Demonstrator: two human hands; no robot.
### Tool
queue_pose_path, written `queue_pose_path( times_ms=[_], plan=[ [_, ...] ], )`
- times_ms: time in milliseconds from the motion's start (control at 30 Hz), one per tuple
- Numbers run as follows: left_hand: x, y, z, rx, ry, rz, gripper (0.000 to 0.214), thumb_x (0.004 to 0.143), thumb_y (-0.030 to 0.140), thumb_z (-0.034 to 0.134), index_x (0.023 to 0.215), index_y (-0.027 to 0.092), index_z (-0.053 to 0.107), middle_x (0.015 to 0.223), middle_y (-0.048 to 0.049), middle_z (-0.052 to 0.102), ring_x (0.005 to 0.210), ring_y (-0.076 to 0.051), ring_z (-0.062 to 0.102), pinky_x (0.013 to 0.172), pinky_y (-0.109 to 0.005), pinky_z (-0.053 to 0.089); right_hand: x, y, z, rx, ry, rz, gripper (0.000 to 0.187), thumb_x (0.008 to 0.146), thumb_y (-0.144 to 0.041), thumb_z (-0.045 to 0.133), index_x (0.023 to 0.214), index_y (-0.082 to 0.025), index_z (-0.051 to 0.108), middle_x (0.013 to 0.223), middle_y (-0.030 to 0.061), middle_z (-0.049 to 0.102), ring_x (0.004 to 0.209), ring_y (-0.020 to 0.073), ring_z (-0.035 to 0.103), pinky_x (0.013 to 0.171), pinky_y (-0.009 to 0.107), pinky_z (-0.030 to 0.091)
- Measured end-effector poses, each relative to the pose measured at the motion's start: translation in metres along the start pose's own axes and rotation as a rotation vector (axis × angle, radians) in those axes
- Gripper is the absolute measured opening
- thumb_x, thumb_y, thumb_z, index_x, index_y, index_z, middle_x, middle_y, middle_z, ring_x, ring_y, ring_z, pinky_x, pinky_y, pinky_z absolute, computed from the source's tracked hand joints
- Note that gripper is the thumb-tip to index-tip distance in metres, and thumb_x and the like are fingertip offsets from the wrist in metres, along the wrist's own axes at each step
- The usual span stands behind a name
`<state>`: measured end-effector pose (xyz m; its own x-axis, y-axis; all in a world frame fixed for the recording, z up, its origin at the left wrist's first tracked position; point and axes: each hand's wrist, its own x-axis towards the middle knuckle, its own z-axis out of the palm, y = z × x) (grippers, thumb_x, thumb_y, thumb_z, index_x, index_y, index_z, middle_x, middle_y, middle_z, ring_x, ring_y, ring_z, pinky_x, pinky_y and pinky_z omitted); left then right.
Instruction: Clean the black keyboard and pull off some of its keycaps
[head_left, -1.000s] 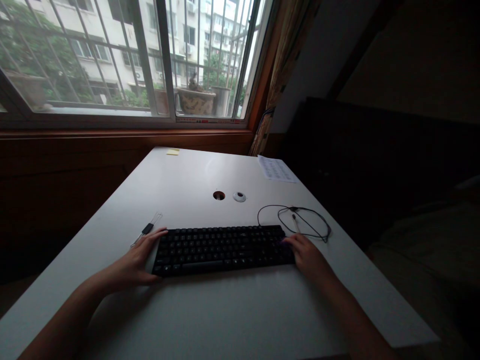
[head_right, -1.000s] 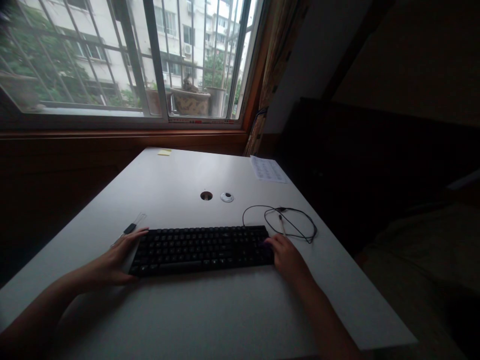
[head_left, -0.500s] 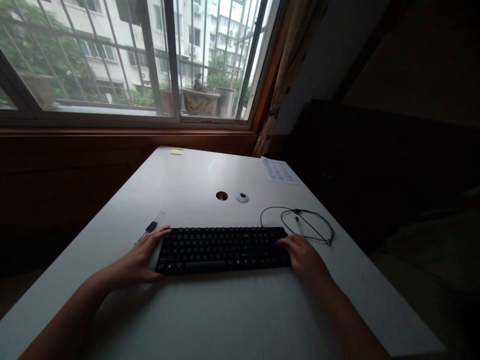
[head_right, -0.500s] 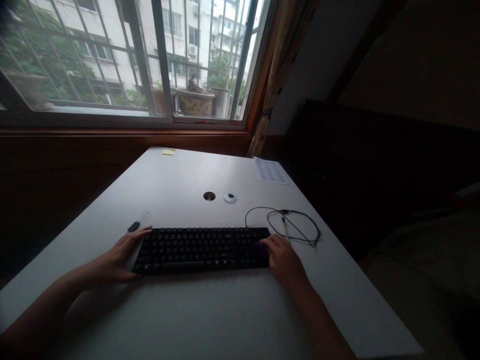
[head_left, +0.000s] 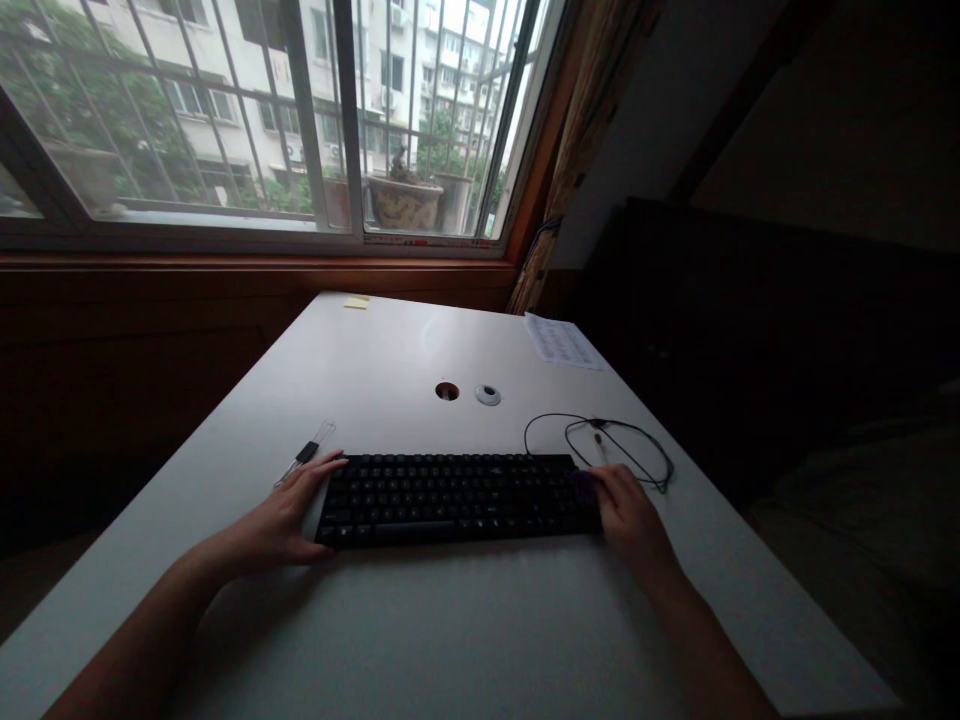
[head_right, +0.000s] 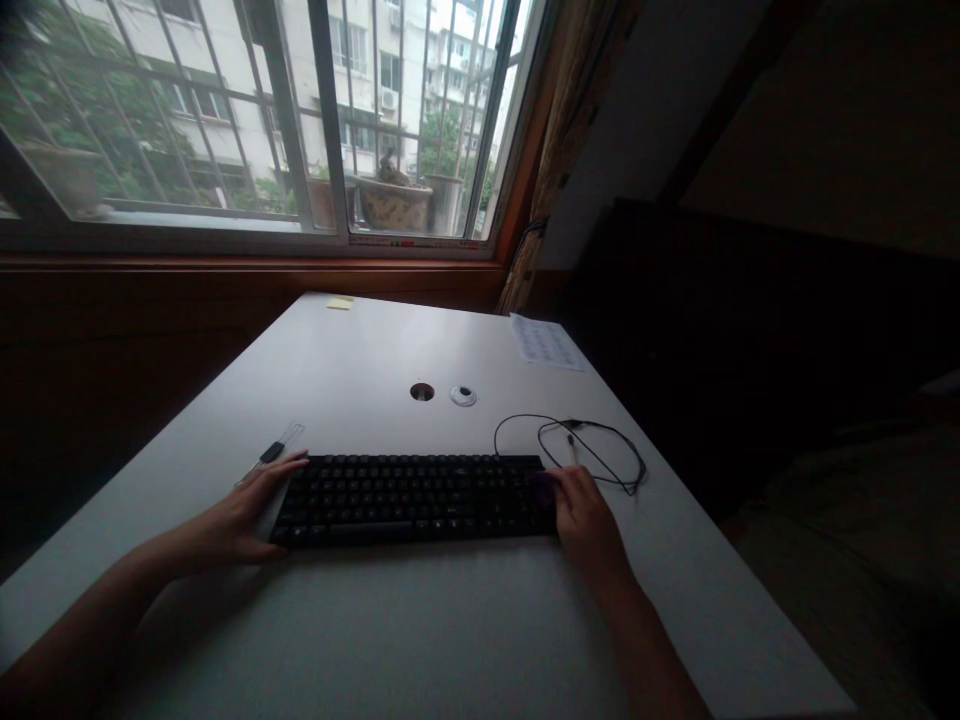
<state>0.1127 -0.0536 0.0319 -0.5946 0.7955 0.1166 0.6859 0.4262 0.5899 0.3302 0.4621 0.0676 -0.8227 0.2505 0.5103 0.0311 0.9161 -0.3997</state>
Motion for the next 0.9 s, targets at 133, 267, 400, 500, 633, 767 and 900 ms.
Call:
queue_pose_path(
  times_ms=[133,267,400,500,633,767,900],
  plan=[
    [-0.001,-0.002,0.001,0.013,0.003,0.001,0.109,0.078,0.03,0.086,0.165,0.038,0.02,0.174,-0.0127,0.021,0.156,-0.044,0.029,0.124,-0.065,0.032,-0.007,0.006,-0.007,0.016,0.075,0.119,0.022,0.104,-0.031,0.041,0.111,-0.024,0.061,0.106,0.0086,0.066,0.103,0.026,0.065,0.095,0.042,0.052],
    [-0.002,-0.002,0.001,0.025,0.013,-0.011,0.107,0.079,0.032,0.085,0.165,0.036,0.022,0.175,-0.0119,0.022,0.157,-0.042,0.029,0.125,-0.063,0.032,-0.009,0.003,-0.003,0.009,-0.006,0.221,0.025,0.104,-0.038,0.041,0.11,-0.023,0.061,0.103,0.0091,0.07,0.097,0.0262,0.067,0.088,0.04,0.053],
    [-0.001,0.0,0.001,0.034,0.027,0.003,0.105,0.08,0.033,0.085,0.165,0.037,0.024,0.174,-0.0108,0.023,0.155,-0.042,0.032,0.124,-0.064,0.034,-0.006,0.006,0.002,-0.049,0.012,0.271,0.03,0.103,-0.04,0.038,0.112,-0.023,0.061,0.107,0.0114,0.073,0.099,0.0278,0.069,0.088,0.041,0.053],
    [-0.001,0.001,0.0,0.036,0.018,-0.001,0.105,0.08,0.033,0.085,0.165,0.037,0.023,0.174,-0.011,0.023,0.155,-0.042,0.031,0.124,-0.064,0.034,-0.004,0.009,0.003,-0.087,0.032,0.283,0.031,0.102,-0.04,0.038,0.111,-0.023,0.062,0.107,0.0118,0.075,0.098,0.0285,0.07,0.087,0.041,0.054],
    [-0.002,-0.001,0.001,0.036,0.017,-0.003,0.106,0.08,0.034,0.085,0.165,0.036,0.022,0.174,-0.0117,0.022,0.156,-0.043,0.03,0.124,-0.064,0.035,-0.004,0.007,0.001,-0.118,0.025,0.259,0.031,0.102,-0.04,0.037,0.108,-0.022,0.062,0.105,0.0125,0.074,0.098,0.0289,0.07,0.087,0.041,0.054],
    [-0.002,-0.002,0.001,0.04,0.024,0.001,0.106,0.079,0.034,0.086,0.165,0.037,0.023,0.174,-0.0125,0.024,0.155,-0.044,0.032,0.123,-0.064,0.036,-0.005,0.007,-0.002,-0.147,0.029,0.269,0.031,0.101,-0.04,0.038,0.109,-0.022,0.062,0.104,0.0129,0.074,0.098,0.0292,0.071,0.087,0.041,0.054],
    [-0.001,-0.003,0.002,0.045,0.042,0.04,0.109,0.077,0.031,0.086,0.166,0.037,0.023,0.174,-0.0134,0.025,0.153,-0.045,0.035,0.121,-0.065,0.038,-0.009,0.009,-0.005,-0.101,0.04,0.23,0.03,0.102,-0.039,0.04,0.11,-0.022,0.063,0.105,0.0118,0.075,0.098,0.0284,0.071,0.089,0.041,0.054]
  ],
)
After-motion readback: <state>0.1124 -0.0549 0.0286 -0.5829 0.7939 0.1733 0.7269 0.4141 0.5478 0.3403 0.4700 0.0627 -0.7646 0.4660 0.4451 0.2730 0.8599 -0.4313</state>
